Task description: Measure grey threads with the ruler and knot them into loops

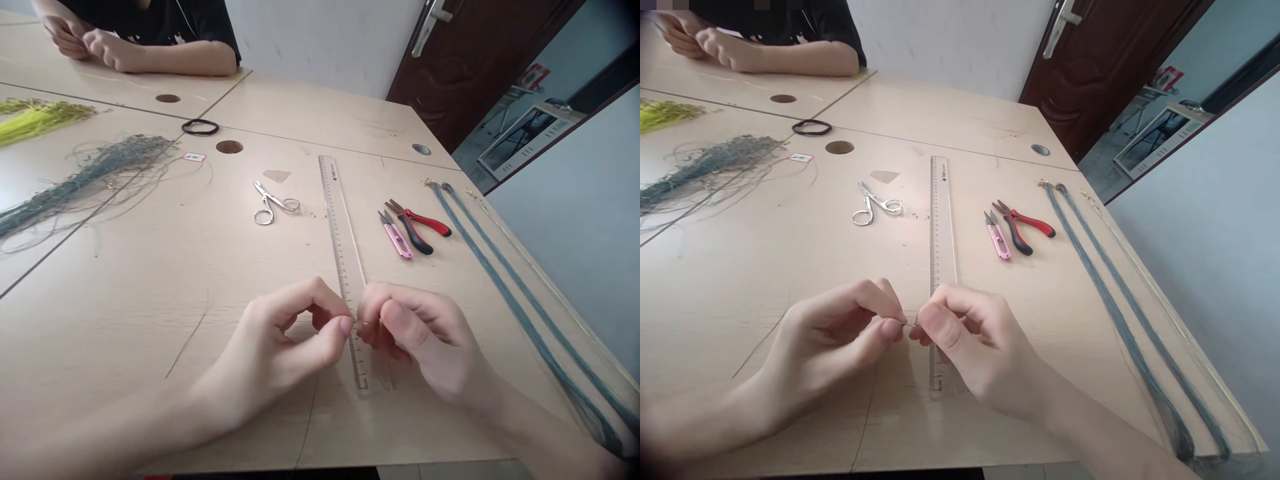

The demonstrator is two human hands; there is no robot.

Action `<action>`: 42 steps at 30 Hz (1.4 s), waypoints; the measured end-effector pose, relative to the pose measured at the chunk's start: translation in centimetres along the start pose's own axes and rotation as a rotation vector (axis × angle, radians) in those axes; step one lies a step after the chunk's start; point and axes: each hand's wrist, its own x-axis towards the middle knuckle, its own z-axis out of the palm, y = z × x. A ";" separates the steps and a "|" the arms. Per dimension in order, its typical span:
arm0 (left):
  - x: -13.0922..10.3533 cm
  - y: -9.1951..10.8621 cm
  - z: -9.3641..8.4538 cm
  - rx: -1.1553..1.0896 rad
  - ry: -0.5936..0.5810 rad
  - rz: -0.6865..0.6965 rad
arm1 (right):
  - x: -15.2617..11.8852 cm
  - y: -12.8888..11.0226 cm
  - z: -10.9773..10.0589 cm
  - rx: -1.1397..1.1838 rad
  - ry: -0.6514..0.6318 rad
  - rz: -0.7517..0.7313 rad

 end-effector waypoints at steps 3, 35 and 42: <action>-0.1 -0.3 0.0 0.038 -0.013 0.016 | 0.1 -0.2 0.1 0.063 -0.028 0.091; -0.2 0.3 -0.1 0.046 0.010 0.058 | -0.9 -0.1 0.5 -0.202 0.136 -0.036; -0.1 0.3 -0.1 0.044 -0.010 0.051 | -0.3 -0.3 0.5 -0.111 0.120 0.077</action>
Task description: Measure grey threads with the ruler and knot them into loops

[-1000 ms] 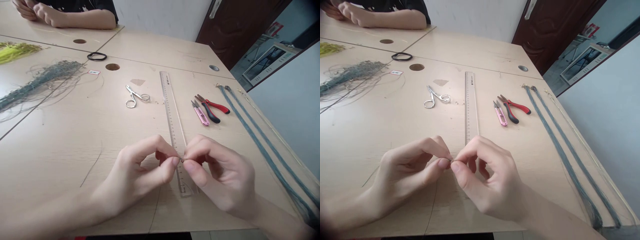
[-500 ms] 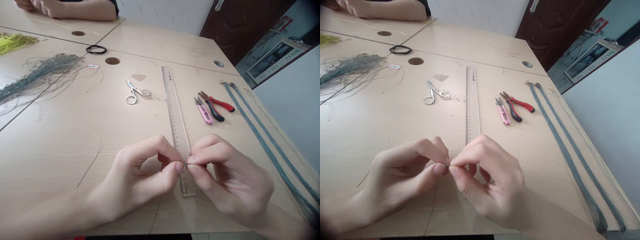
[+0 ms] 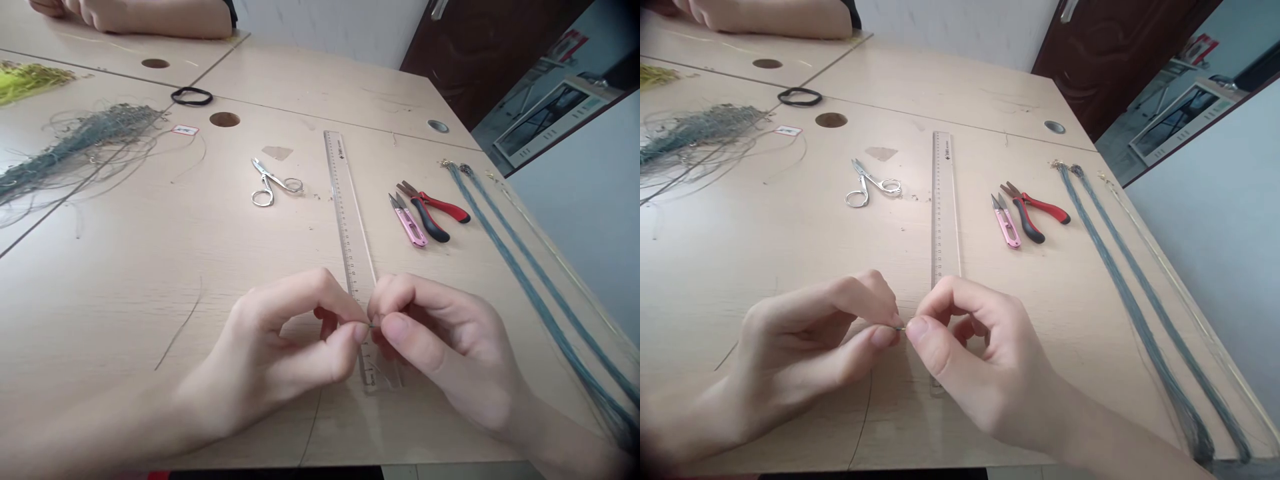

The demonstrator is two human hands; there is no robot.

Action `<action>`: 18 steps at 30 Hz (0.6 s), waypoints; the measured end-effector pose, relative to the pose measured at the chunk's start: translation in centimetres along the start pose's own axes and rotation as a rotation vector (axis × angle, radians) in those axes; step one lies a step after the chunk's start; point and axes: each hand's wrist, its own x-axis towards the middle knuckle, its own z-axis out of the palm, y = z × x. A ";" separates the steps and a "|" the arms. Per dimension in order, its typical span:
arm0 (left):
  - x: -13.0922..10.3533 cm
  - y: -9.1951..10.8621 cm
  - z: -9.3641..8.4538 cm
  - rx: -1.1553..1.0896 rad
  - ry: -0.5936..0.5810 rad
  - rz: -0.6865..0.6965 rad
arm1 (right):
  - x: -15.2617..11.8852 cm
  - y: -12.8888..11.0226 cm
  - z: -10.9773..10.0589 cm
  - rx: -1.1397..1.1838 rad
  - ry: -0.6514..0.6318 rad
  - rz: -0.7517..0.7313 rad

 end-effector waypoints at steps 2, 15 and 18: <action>0.0 0.0 0.0 -0.005 -0.006 -0.002 | -0.1 0.0 0.0 0.026 0.000 0.004; 0.3 0.2 0.0 -0.028 -0.066 -0.014 | 0.0 0.1 -0.1 0.120 -0.089 0.026; 0.3 0.4 0.0 -0.043 -0.077 -0.022 | -0.2 0.2 0.1 0.064 -0.050 -0.074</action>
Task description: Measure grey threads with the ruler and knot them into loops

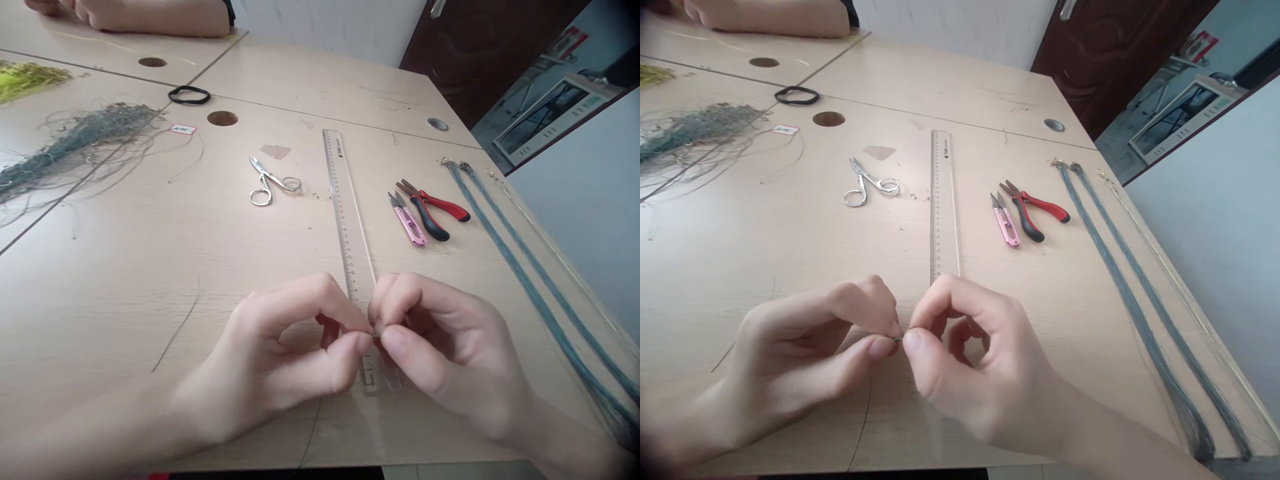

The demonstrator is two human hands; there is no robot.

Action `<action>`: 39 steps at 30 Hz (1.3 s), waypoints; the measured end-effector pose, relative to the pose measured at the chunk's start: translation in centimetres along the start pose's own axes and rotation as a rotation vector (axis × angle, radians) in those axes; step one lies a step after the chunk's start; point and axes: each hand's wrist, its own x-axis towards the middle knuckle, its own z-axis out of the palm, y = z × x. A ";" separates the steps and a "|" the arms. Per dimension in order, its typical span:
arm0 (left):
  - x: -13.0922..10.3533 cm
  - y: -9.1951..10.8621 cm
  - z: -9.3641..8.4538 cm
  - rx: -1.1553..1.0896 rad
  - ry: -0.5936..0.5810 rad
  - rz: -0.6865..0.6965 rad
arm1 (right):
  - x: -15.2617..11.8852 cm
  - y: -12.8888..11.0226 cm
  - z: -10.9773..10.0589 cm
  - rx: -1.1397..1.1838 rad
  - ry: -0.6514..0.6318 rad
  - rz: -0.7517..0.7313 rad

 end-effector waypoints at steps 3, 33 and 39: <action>-0.2 -0.1 -0.1 -0.006 0.016 0.035 | -0.1 0.2 0.2 -0.073 0.042 -0.167; -0.5 -0.9 -0.1 0.041 0.032 0.172 | 0.0 -0.6 -0.3 0.027 -0.030 0.149; -0.6 -1.0 -0.2 0.030 0.008 0.130 | 0.0 -0.5 0.0 0.028 -0.011 0.107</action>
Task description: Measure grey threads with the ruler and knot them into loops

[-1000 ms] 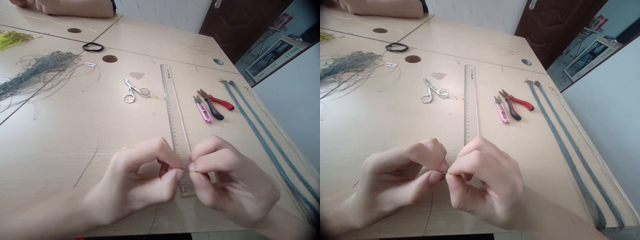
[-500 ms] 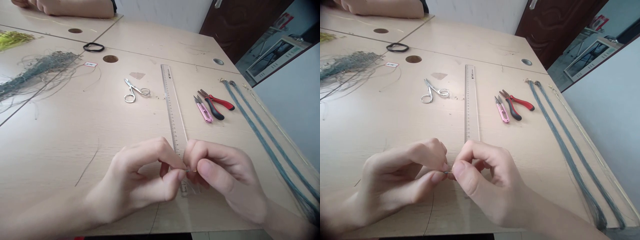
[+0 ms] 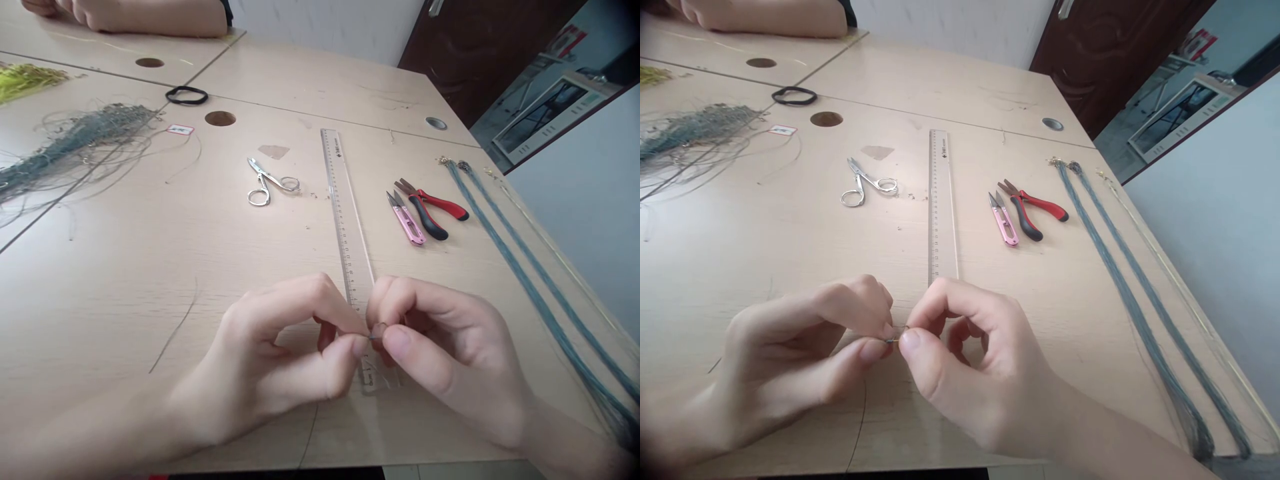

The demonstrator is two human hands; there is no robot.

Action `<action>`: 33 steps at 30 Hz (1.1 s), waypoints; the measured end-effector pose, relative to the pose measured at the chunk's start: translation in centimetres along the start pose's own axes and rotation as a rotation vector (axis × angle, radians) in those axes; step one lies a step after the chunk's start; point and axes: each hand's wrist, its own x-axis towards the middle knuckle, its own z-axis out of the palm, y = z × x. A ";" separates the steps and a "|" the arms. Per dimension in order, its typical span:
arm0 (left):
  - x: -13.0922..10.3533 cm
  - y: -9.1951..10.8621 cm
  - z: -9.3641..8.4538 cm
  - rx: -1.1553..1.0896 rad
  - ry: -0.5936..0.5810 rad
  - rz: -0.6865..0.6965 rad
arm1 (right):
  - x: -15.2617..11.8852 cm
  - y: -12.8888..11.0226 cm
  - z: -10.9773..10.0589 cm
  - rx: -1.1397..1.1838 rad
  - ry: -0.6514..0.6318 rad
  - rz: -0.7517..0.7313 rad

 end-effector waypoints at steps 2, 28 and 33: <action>0.0 0.1 0.0 -0.019 0.016 -0.013 | -0.1 0.2 0.1 0.021 0.025 -0.061; 0.4 0.4 0.3 -0.118 0.018 -0.046 | -0.1 0.6 0.1 0.035 0.058 -0.064; 0.5 0.5 0.3 -0.121 0.026 -0.042 | 0.0 0.6 -0.1 0.079 0.022 -0.019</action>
